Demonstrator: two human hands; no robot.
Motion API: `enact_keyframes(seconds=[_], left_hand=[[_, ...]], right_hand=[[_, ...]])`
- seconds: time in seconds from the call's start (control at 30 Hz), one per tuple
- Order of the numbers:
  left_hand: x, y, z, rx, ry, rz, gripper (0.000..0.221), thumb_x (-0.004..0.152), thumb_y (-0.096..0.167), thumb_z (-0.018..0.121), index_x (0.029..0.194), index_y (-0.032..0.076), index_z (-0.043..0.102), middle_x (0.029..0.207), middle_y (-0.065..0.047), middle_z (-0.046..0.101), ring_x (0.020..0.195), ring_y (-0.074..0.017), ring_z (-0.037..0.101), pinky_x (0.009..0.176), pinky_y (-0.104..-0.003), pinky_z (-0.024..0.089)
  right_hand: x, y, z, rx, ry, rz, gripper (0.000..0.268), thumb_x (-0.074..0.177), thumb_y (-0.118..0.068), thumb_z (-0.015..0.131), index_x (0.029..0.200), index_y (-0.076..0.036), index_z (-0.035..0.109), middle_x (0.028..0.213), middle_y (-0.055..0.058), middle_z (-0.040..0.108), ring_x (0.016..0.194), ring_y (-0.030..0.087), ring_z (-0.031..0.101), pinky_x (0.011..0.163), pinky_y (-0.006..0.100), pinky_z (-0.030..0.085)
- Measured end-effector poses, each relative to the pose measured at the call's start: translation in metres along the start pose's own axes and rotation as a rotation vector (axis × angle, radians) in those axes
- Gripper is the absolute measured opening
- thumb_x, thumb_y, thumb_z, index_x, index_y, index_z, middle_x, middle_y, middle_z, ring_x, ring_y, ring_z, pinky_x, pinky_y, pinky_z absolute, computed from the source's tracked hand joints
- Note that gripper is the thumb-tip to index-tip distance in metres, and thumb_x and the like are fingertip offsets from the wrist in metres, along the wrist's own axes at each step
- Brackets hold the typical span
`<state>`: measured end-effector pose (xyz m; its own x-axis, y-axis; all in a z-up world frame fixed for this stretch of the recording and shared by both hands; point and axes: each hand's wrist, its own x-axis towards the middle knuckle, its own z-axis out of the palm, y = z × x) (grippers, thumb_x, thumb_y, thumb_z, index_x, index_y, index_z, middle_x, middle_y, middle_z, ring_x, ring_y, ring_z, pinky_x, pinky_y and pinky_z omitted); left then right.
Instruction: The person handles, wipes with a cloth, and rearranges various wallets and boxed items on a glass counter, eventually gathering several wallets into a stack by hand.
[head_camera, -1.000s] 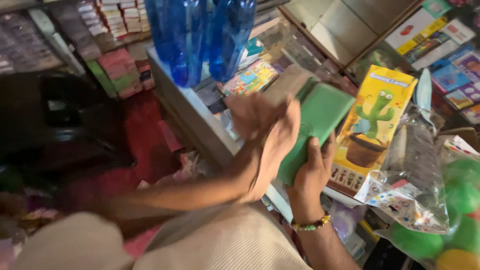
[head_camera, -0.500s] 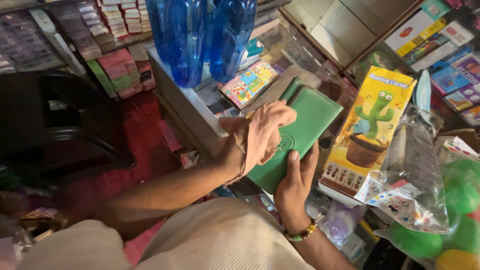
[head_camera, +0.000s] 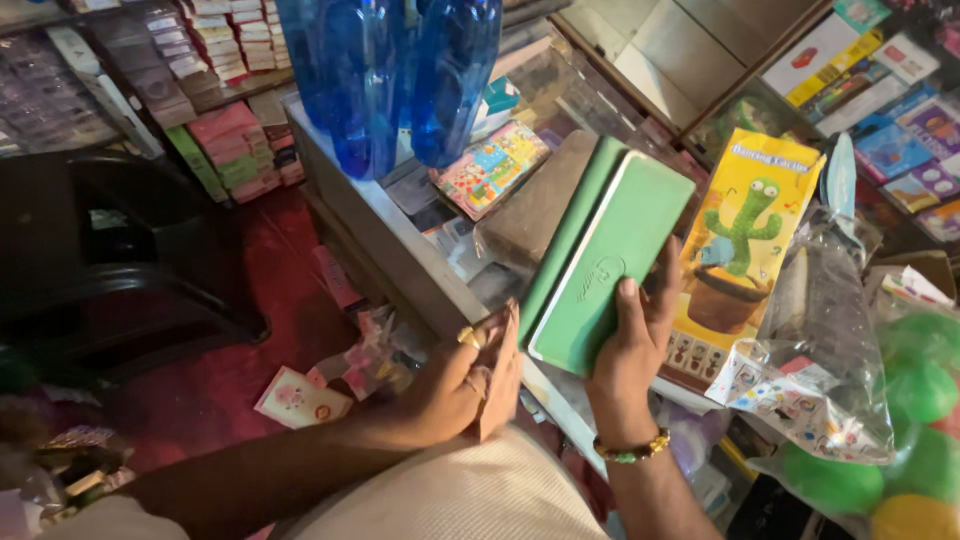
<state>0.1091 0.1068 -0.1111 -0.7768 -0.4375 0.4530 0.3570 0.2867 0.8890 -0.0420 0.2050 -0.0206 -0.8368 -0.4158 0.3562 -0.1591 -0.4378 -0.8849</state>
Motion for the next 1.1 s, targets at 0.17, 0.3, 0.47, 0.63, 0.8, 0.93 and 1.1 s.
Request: enact_keyframes(seconds=[0.17,0.3,0.47,0.63,0.8,0.93,1.1], left_hand=[[0.077,0.008,-0.001,-1.002,0.071,0.043,0.057,0.113,0.020,0.030,0.165,-0.002,0.021,0.175,-0.015,0.021,0.163,-0.0244,0.018,0.134,-0.035,0.014],[0.127,0.032,-0.024,-0.367,0.008,0.211,0.057,0.117,0.024,0.031,0.168,0.002,0.017,0.178,-0.016,0.017,0.167,-0.0226,0.018,0.138,-0.034,0.014],[0.072,0.069,0.006,0.271,0.010,0.238,0.054,0.113,0.020,0.042,0.161,0.000,0.031,0.170,-0.026,0.024,0.162,-0.0418,0.023,0.134,-0.047,0.021],[0.072,0.064,-0.008,0.394,-0.130,0.368,0.052,0.103,0.017,0.056,0.151,0.000,0.046,0.160,-0.029,0.035,0.151,-0.0515,0.030,0.123,-0.059,0.024],[0.124,0.044,-0.027,0.511,0.026,0.529,0.043,0.100,0.010,0.065,0.142,0.007,0.055,0.136,-0.015,0.054,0.141,-0.0400,0.051,0.120,-0.057,0.040],[0.119,0.040,-0.024,0.274,0.098,0.370,0.045,0.103,0.006,0.058,0.146,0.000,0.049,0.155,-0.028,0.044,0.146,-0.0451,0.047,0.121,-0.054,0.044],[0.065,0.064,-0.037,0.217,-0.134,0.530,0.038,0.102,0.006,0.063,0.138,-0.001,0.054,0.143,-0.026,0.054,0.147,-0.0441,0.045,0.128,-0.057,0.031]], right_hand=[[-0.035,0.022,0.016,-0.056,-0.158,0.024,0.067,0.102,-0.017,0.054,0.163,-0.002,0.030,0.168,0.011,0.036,0.153,0.021,0.039,0.127,0.035,0.028],[-0.049,0.022,0.027,0.341,-0.216,0.536,0.064,0.105,-0.033,0.055,0.155,0.002,0.037,0.145,0.019,0.046,0.129,0.029,0.049,0.112,0.044,0.039],[-0.013,0.005,0.035,0.382,-0.136,0.346,0.073,0.099,-0.056,0.047,0.154,-0.008,0.040,0.159,0.005,0.044,0.146,0.019,0.044,0.123,0.037,0.035],[0.001,-0.005,0.021,0.514,-0.263,0.378,0.082,0.099,-0.064,0.050,0.154,-0.004,0.041,0.157,0.010,0.046,0.150,0.026,0.040,0.129,0.042,0.029],[-0.017,-0.002,0.022,0.463,-0.232,0.501,0.077,0.094,-0.056,0.057,0.154,-0.010,0.041,0.151,0.010,0.052,0.140,0.026,0.050,0.119,0.043,0.038],[-0.007,-0.008,0.017,0.449,-0.046,0.495,0.063,0.101,-0.048,0.053,0.150,-0.008,0.046,0.145,0.011,0.057,0.127,0.026,0.060,0.107,0.043,0.049],[0.016,-0.015,-0.011,0.306,-0.059,0.490,0.041,0.108,-0.033,0.053,0.135,-0.002,0.058,0.128,0.011,0.066,0.114,0.022,0.066,0.100,0.037,0.054]])
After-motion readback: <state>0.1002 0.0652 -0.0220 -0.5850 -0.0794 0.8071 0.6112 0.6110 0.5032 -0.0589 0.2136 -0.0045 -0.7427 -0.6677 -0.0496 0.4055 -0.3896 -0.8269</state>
